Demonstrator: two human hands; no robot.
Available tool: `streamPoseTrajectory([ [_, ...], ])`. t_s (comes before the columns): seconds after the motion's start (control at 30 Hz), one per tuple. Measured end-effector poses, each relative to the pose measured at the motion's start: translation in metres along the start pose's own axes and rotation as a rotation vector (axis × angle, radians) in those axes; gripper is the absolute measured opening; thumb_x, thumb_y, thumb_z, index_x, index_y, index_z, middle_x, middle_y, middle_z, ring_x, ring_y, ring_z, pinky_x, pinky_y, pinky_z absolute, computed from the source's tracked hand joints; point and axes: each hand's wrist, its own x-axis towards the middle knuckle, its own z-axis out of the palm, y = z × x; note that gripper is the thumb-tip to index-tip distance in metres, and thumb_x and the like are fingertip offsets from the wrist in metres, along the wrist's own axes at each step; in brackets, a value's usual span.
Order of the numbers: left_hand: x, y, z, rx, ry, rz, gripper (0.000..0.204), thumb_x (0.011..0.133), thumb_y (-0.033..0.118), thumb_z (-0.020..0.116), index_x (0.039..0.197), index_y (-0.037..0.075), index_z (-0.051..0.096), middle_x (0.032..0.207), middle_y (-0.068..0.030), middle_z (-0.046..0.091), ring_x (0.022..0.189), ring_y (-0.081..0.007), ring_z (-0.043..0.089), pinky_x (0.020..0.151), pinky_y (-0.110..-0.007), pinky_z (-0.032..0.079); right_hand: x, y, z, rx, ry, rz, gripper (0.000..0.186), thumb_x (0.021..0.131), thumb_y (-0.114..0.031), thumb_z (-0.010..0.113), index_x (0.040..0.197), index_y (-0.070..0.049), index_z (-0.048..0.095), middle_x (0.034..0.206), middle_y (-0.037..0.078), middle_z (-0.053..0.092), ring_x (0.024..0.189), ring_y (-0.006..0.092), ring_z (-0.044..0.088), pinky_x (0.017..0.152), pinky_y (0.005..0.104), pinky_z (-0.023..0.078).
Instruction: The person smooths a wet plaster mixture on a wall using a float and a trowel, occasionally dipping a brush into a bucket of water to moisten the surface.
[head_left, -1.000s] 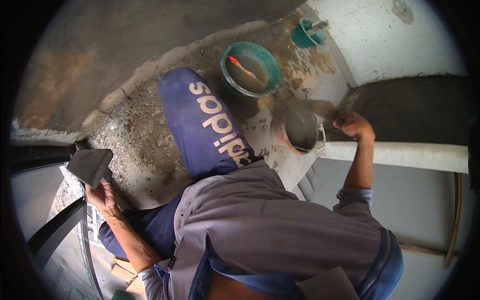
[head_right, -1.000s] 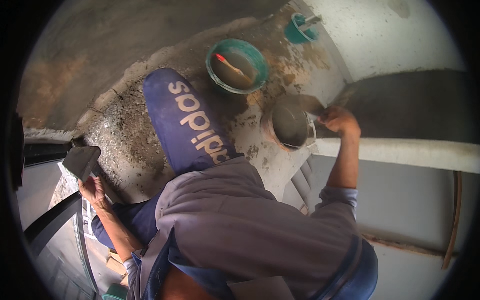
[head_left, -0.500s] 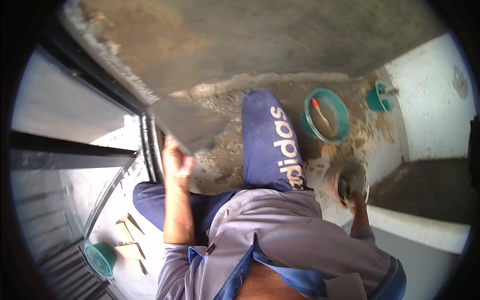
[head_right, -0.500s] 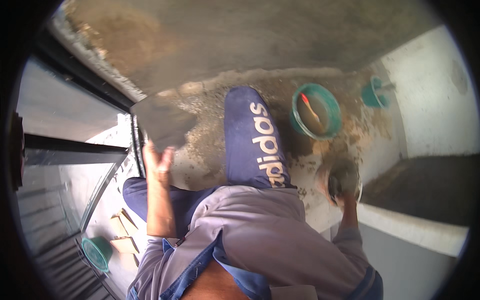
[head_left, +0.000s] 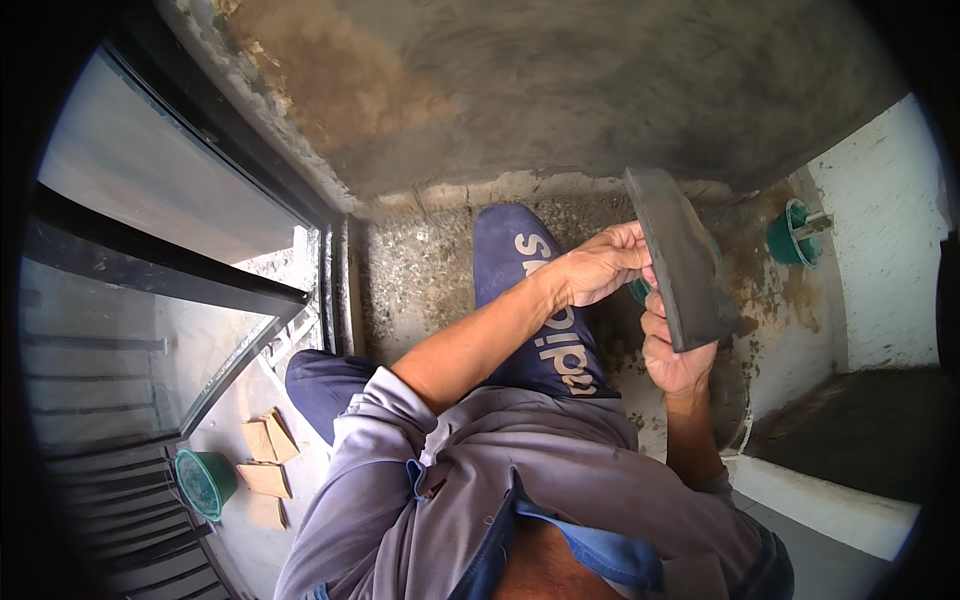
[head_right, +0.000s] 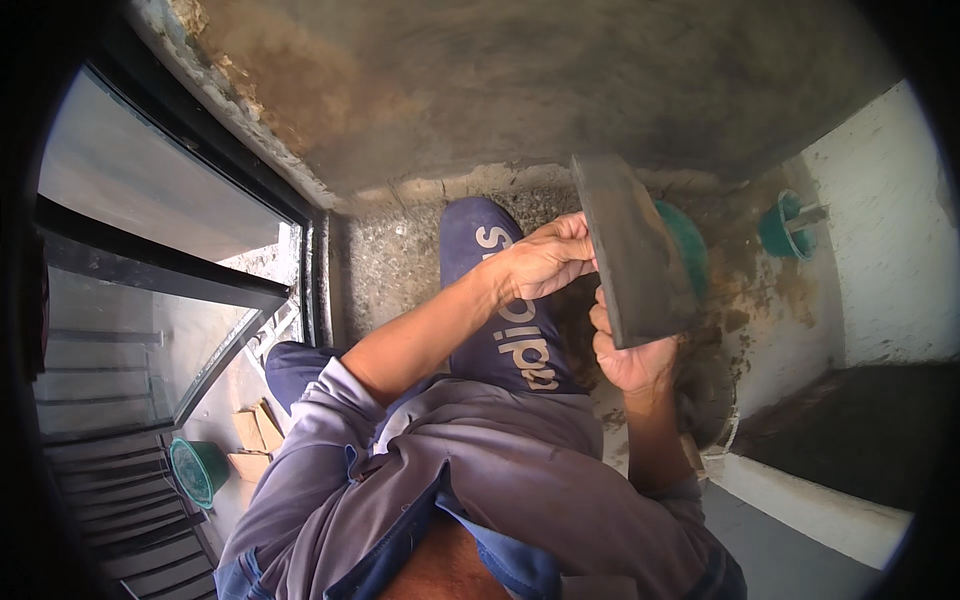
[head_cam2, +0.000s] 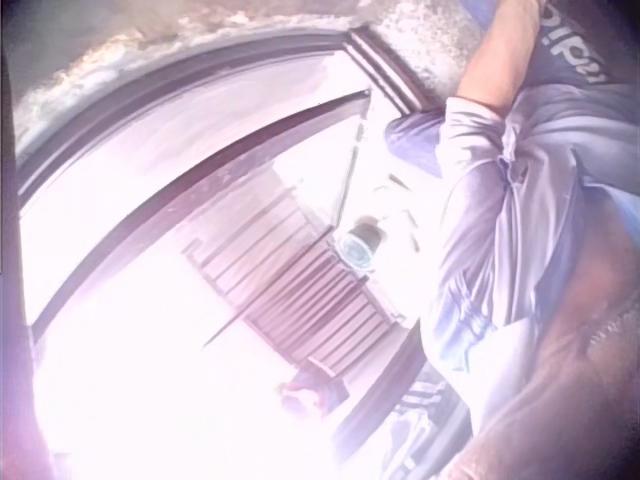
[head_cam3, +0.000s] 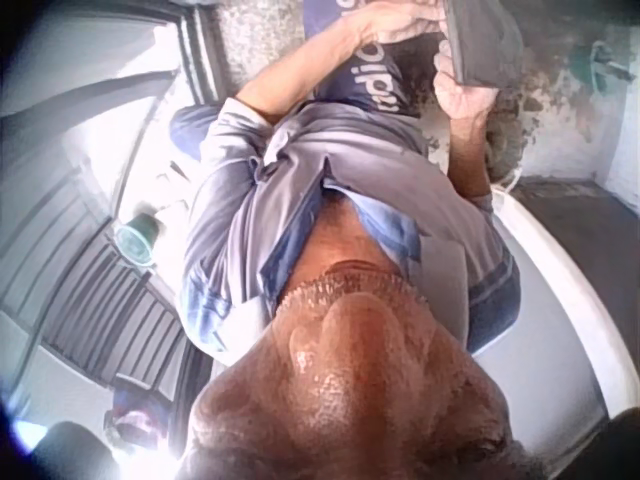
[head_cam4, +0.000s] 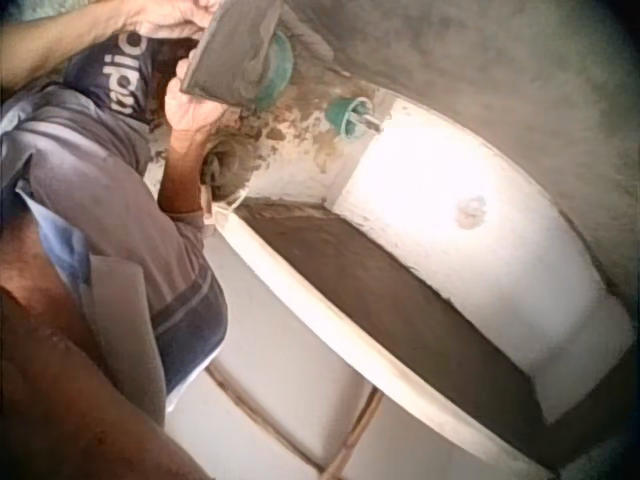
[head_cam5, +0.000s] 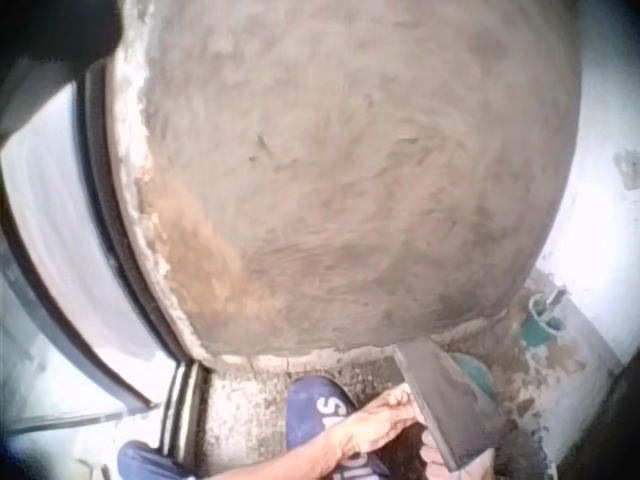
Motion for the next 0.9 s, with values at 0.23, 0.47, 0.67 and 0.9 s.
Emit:
streamPoseTrajectory([
  [0.23,-0.100,0.002,-0.043,0.714,0.351,-0.126,0.057,0.102,0.015,0.056,0.153,0.004,0.035,0.149,-0.0208,0.047,0.139,-0.0293,0.045,0.117,-0.038,0.035,-0.041,-0.136,-0.025,-1.677,0.797,-0.233,0.045,0.100,-0.027,0.052,0.141,-0.009,0.054,0.123,0.011,0.066,0.097,0.0213,0.068,0.066,0.0329,0.054],
  [0.47,-0.284,0.017,-0.028,1.634,0.976,-0.151,0.045,0.092,0.020,0.069,0.133,0.005,0.060,0.133,-0.0209,0.059,0.126,-0.0376,0.055,0.110,-0.041,0.041,-0.031,-0.207,-0.119,-2.302,1.005,0.752,0.049,0.093,-0.032,0.063,0.138,-0.011,0.060,0.140,0.017,0.058,0.124,0.0331,0.059,0.103,0.0405,0.046],
  [0.67,-0.414,-0.026,-0.010,1.898,1.606,-0.535,0.055,0.090,0.031,0.068,0.141,0.018,0.056,0.158,-0.0169,0.035,0.149,-0.0391,0.023,0.116,-0.067,0.013,-0.008,-0.220,-0.180,-2.455,1.012,0.863,0.048,0.093,-0.036,0.062,0.136,-0.015,0.062,0.140,0.016,0.058,0.125,0.0337,0.058,0.106,0.0403,0.045],
  [0.9,-0.419,-0.020,0.000,1.760,1.622,-0.533,0.055,0.089,0.029,0.066,0.142,0.018,0.056,0.160,-0.0151,0.031,0.150,-0.0395,0.021,0.119,-0.056,0.020,-0.044,-0.175,-0.099,-1.837,1.270,0.429,0.065,0.098,-0.029,0.060,0.155,-0.014,0.034,0.140,0.018,0.058,0.117,0.0274,0.063,0.073,0.0381,0.059],
])
